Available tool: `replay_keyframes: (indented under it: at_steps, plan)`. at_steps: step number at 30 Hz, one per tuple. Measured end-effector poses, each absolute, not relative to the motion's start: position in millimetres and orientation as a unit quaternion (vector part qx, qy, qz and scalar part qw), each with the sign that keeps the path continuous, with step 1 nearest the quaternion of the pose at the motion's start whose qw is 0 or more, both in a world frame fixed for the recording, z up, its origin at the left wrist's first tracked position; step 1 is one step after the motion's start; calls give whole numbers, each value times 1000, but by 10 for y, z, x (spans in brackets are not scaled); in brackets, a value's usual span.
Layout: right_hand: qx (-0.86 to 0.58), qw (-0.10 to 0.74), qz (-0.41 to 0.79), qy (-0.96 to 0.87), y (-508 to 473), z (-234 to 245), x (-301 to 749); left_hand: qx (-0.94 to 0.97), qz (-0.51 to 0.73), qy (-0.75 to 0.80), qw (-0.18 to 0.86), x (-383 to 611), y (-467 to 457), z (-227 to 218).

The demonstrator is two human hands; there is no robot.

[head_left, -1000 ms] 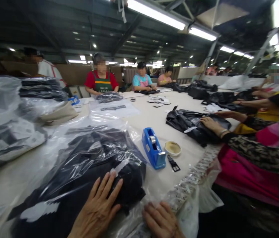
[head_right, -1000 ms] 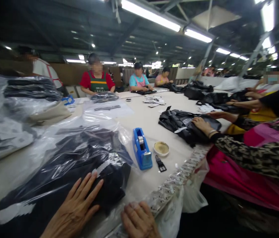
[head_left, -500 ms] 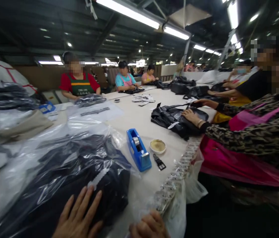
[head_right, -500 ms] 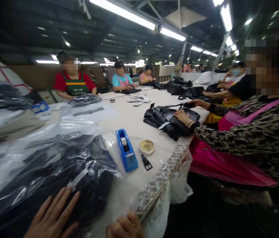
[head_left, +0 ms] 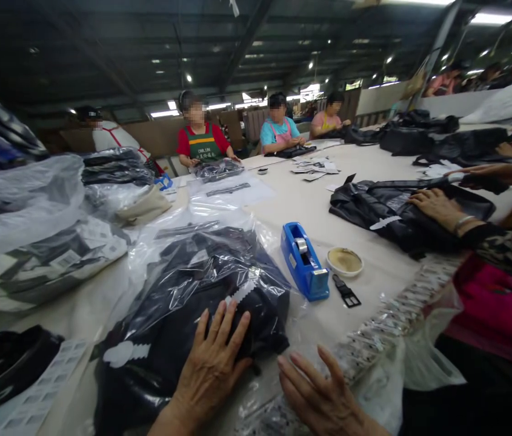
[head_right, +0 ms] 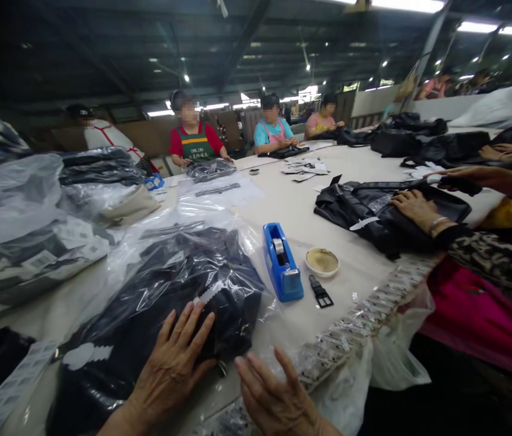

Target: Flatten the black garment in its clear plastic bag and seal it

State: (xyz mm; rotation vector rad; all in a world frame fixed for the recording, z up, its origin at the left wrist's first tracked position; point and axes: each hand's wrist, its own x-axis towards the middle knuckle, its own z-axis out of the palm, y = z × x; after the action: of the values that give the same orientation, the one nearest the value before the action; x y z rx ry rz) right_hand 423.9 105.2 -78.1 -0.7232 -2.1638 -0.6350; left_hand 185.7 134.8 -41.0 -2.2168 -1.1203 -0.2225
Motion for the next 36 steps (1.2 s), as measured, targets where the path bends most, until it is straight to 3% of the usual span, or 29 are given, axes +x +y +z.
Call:
replay_keyframes:
  at_steps: [11,21,29,36]
  plan:
    - [-280,394,-101,-870,1149,-807,4308,-869,-155,-408,234,1809,1311,-421]
    - [-227,383,-168,-880,1134,-739,4324,-885,-192,-352,237,1813,1254,-465]
    - [-235,336,-114,-905,1312,-635,4243,-875,-288,-342,186,1795,1326,-612]
    - [-226,361,-58,-903,1322,-683,4246,-895,-192,-332,229,1754,1313,-411]
